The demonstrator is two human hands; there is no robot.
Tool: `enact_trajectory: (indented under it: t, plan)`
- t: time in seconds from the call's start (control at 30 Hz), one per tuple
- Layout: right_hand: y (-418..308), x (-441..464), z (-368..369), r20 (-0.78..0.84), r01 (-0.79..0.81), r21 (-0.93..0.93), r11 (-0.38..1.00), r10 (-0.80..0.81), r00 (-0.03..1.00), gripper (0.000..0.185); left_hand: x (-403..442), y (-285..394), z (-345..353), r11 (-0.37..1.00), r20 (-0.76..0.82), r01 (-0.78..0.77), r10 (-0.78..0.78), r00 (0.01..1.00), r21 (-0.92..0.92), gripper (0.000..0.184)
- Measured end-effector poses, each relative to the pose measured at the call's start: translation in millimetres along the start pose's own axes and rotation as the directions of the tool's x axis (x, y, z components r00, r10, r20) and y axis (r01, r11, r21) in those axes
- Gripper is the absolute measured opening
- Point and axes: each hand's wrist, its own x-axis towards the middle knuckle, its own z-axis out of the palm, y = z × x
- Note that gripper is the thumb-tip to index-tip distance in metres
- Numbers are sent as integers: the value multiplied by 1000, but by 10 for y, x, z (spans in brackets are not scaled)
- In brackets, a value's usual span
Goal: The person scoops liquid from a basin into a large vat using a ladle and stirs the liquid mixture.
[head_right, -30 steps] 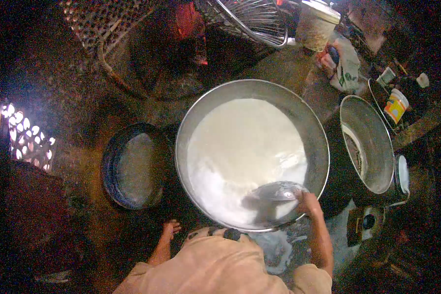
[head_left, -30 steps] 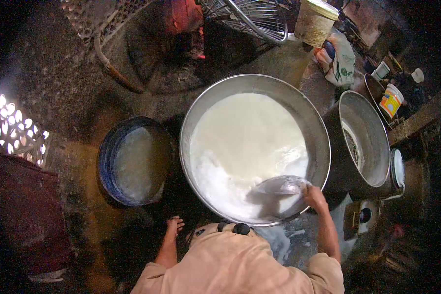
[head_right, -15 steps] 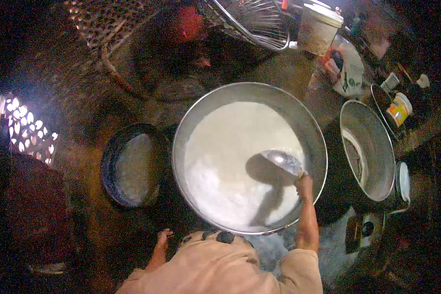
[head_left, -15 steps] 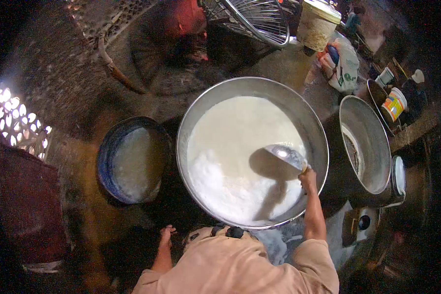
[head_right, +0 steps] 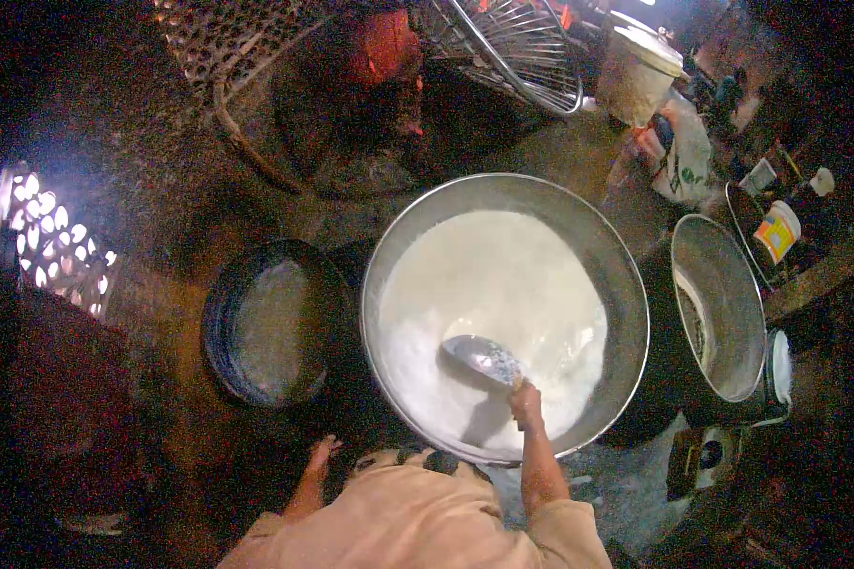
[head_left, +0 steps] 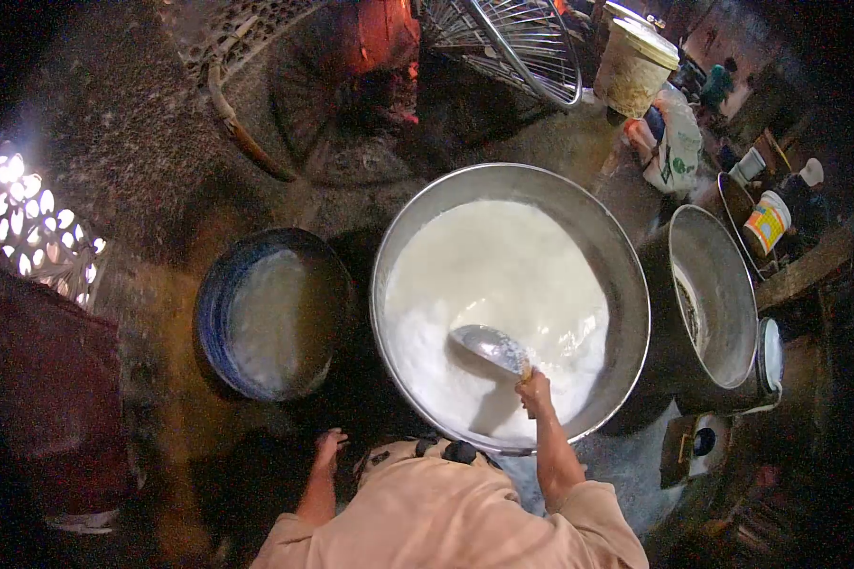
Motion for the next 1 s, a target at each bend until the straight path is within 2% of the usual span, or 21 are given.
enact_trajectory:
  t: [0.07,0.23,0.3,0.4,0.47,0.53,0.6,0.63,0.67,0.73,0.8,0.83,0.9,0.93,0.97,1.0]
  plan:
    - [-145,-165,99,60,-50,74,996,46,997,29,-74,227,108,999,-8,11,-11,1000,44,41]
    - [-589,-568,299,130,-44,8,999,43,991,32,22,536,43,998,27,52,-53,998,31,39]
    - [-1020,-831,179,165,-92,11,996,89,982,31,132,501,-26,999,37,30,-29,999,-28,38]
    - [-1442,-938,-120,207,-56,-1,998,55,977,31,294,459,-158,993,57,23,-17,998,-114,36]
    - [-1719,-852,-378,243,-46,-5,999,46,969,32,400,389,-223,997,12,3,-3,1000,-77,35]
    - [-2098,-642,-616,271,38,-100,994,-9,962,36,455,355,-287,997,-15,24,-25,1000,-74,34]
    - [-2441,-449,-719,212,144,-113,983,-118,970,37,450,325,-332,991,-20,83,-86,996,-105,31]
    - [-2462,-280,-626,83,336,-208,919,-325,942,37,456,290,-350,990,-24,60,-64,998,-131,30]
    - [-2437,-51,-458,-23,492,-324,808,-526,850,37,460,230,-376,987,-27,38,-43,999,-157,30]
    - [-2323,457,-85,-99,440,-453,776,-534,840,36,430,123,-462,983,-25,38,-43,999,-179,30]
    - [-2383,620,151,-53,345,-423,838,-403,914,34,412,67,-549,981,-8,84,-86,996,-175,32]
    - [-2388,654,188,-29,293,-410,864,-334,942,33,454,-110,-668,973,110,-46,73,991,-228,33]
    - [-2231,598,235,10,346,-483,804,-390,921,28,575,-418,-879,886,304,-272,396,867,-376,34]
    - [-2194,545,233,32,374,-518,769,-419,907,26,517,-359,-843,939,214,-139,213,953,-316,34]
    - [-2129,481,186,85,411,-540,734,-438,895,25,443,-310,-845,963,108,8,22,994,-270,35]
    - [-2102,387,128,138,449,-558,698,-455,880,24,308,-208,-814,957,-11,161,-169,986,-239,35]
